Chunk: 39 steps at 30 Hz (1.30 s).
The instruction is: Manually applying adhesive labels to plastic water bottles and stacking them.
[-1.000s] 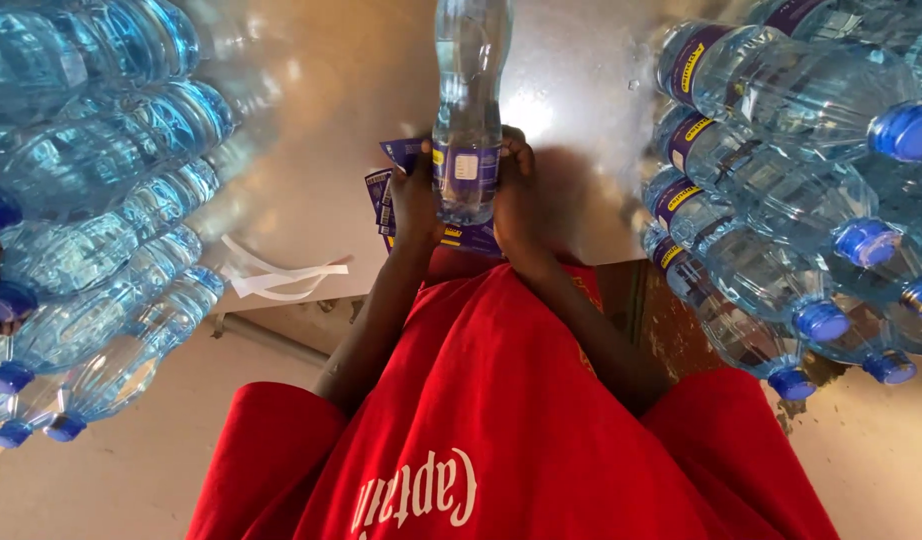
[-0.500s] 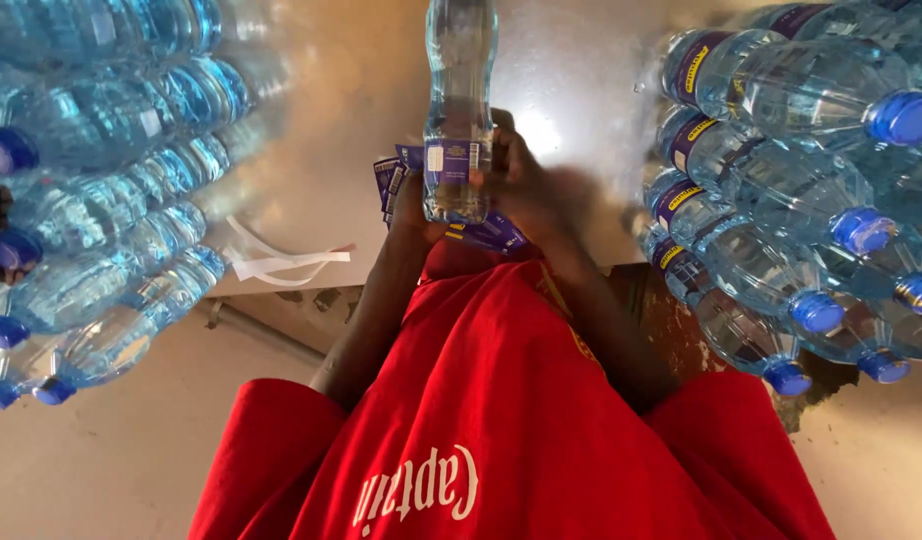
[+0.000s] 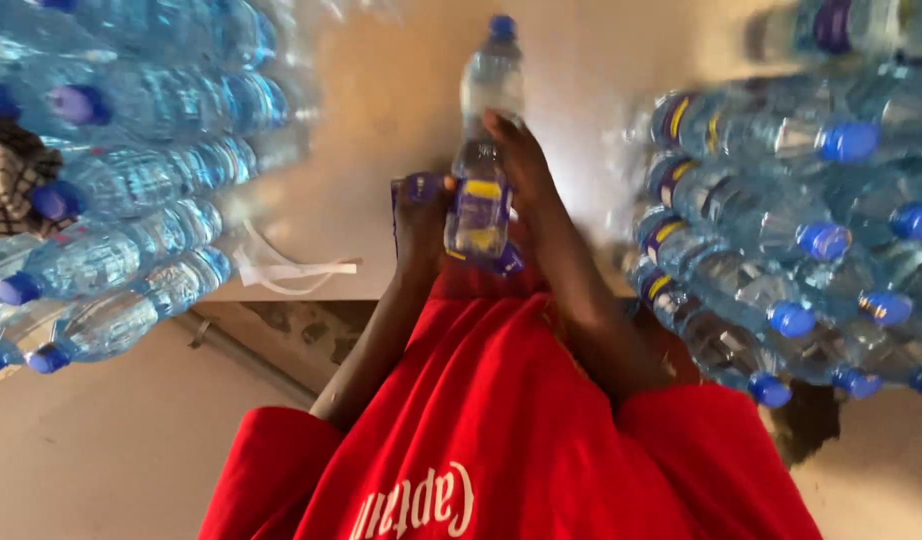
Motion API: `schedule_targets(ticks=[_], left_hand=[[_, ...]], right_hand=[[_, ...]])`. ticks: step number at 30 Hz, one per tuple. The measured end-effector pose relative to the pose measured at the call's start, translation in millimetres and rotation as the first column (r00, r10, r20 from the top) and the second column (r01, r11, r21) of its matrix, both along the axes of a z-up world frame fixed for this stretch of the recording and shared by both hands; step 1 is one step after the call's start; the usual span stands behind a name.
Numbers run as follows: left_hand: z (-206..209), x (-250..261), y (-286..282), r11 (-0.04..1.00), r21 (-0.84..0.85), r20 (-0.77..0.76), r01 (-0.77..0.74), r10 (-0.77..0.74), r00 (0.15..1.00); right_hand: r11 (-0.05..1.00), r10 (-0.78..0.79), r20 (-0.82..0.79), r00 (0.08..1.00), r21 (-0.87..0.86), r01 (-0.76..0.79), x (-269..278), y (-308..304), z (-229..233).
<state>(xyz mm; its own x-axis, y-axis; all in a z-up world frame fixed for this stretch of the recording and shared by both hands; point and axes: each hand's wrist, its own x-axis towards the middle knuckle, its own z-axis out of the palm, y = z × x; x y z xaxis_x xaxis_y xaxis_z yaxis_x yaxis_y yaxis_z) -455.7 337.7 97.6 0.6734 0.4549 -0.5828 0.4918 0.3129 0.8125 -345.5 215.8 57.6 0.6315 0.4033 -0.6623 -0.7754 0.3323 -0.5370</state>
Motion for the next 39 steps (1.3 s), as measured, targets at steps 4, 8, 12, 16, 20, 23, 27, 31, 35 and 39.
schedule_targets(ticks=[4, 8, 12, 16, 20, 23, 27, 31, 35, 39], left_hand=[[-32, -34, -10, 0.989, -0.123, 0.069, -0.083, 0.092, 0.993], [28, -15, -6, 0.982, 0.135, 0.131, 0.131, -0.149, 0.980], [77, -35, -22, 0.834, 0.467, 0.169, 0.295, -0.411, 0.896], [116, -14, -17, 0.633, 0.509, -0.091, 0.584, -0.634, 0.768], [137, 27, 15, 0.507, 0.027, 0.233, 0.862, -0.842, 0.487], [86, 36, 36, 0.310, -0.110, 0.465, 0.944, -0.824, 0.325], [91, 42, 29, 0.398, 0.108, 0.473, 0.911, -0.827, 0.305], [73, 53, 17, 0.253, 0.543, 0.107, 0.800, -0.966, 0.233], [50, 77, 8, 0.389, 0.677, 0.298, 0.625, -0.921, 0.250], [75, 90, 15, 0.660, 0.578, 0.497, 0.481, -0.752, 0.434]], right_hand=[[0.859, -0.176, -0.178, 0.968, 0.453, 0.239, -36, -15, 1], [0.834, -0.272, 0.198, 0.942, 0.537, 0.128, -28, -32, -2], [0.868, -0.351, 0.227, 0.908, 0.443, 0.225, -34, -34, 37], [0.863, -0.376, 0.362, 0.853, 0.471, 0.180, -34, -37, 44], [0.772, -0.241, 0.271, 0.932, 0.636, 0.014, -45, -56, 67], [0.955, -0.149, 0.521, 0.840, 0.298, -0.016, -33, -64, 124], [0.966, 0.138, 0.749, 0.648, -0.247, 0.080, -9, -108, 208], [0.672, 0.525, 0.709, 0.470, -0.684, 0.282, 8, -129, 264], [0.603, 0.644, 0.640, 0.419, -0.762, 0.236, 46, -153, 264], [0.572, 0.693, 0.661, 0.288, -0.747, 0.339, 108, -178, 255]])
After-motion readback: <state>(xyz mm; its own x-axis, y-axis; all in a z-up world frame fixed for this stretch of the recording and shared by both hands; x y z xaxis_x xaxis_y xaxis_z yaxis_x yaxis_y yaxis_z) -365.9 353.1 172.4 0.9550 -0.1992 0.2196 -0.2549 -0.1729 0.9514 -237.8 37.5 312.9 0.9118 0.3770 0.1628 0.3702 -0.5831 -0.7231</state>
